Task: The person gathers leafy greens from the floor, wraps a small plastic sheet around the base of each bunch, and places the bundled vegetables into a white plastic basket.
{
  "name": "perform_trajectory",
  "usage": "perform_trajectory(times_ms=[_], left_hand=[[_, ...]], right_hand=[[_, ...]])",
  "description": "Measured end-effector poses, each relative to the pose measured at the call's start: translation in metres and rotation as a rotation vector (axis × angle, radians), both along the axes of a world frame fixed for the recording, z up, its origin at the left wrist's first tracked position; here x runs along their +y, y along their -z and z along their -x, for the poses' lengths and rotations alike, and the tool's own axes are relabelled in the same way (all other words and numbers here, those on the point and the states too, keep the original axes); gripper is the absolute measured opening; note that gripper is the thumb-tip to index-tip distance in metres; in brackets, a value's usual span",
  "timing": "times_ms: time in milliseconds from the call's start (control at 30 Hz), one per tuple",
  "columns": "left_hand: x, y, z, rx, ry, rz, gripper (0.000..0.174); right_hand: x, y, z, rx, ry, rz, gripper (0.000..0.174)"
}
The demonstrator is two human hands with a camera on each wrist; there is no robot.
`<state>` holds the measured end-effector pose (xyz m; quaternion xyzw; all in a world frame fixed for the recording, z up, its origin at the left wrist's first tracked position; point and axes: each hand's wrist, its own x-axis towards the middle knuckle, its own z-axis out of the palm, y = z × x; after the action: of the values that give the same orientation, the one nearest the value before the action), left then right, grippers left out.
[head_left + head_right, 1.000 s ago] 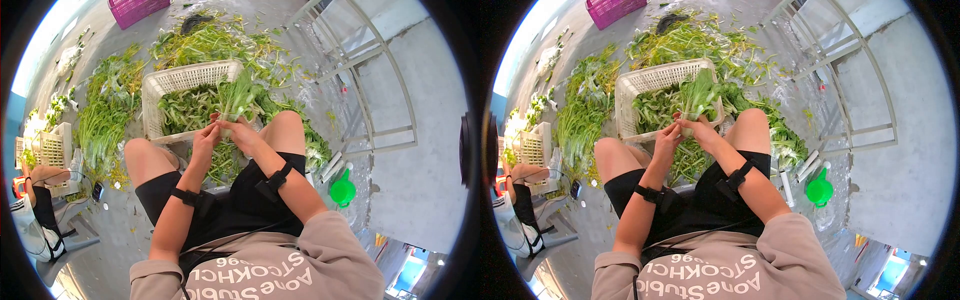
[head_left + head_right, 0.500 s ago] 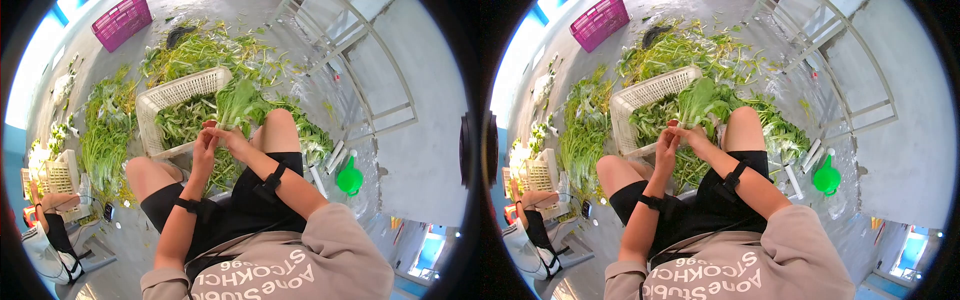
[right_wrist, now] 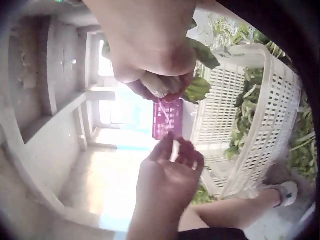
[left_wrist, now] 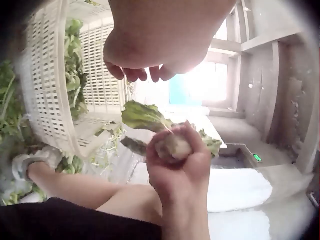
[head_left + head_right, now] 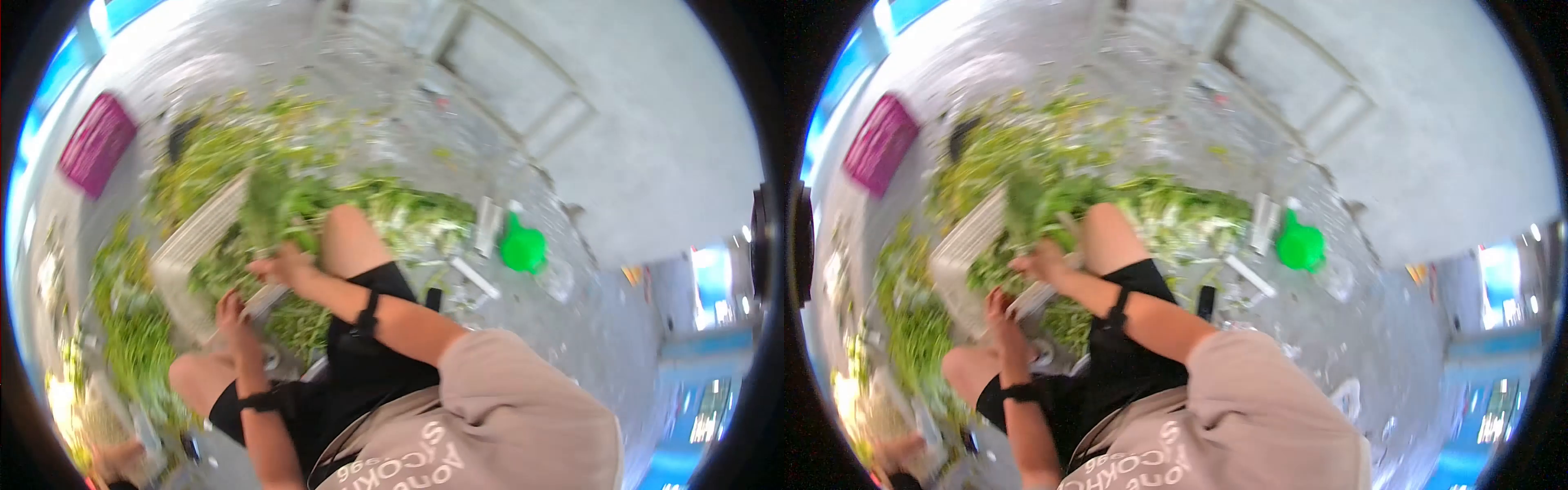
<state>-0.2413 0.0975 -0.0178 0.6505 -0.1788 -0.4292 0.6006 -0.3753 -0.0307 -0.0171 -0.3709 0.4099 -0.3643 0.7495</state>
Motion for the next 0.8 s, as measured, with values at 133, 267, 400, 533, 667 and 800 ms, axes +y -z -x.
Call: perform_trajectory(times_ms=[133,267,400,533,667,800], left_hand=[[-0.003,0.009,0.003,0.077,0.056,-0.095,0.022],[-0.006,0.02,0.026,-0.121,0.186,-0.222,0.023],[-0.007,0.05,0.025,-0.165,0.317,-0.232,0.024],[-0.008,0.062,0.022,-0.165,0.437,-0.26,0.025],[-0.003,0.077,0.024,-0.159,0.521,-0.259,0.026],[0.002,0.066,0.033,-0.209,0.618,-0.325,0.025]], right_hand=[[-0.011,-0.114,0.049,0.005,-0.05,0.074,0.023],[-0.043,-0.121,0.093,-0.146,0.057,0.066,0.023],[-0.07,-0.12,0.176,-0.076,0.24,0.203,0.013],[-0.082,-0.088,0.285,0.291,0.3,0.211,0.018],[-0.073,0.007,0.376,0.683,0.313,0.105,0.033],[-0.037,0.086,0.42,0.973,0.128,0.102,0.036]])
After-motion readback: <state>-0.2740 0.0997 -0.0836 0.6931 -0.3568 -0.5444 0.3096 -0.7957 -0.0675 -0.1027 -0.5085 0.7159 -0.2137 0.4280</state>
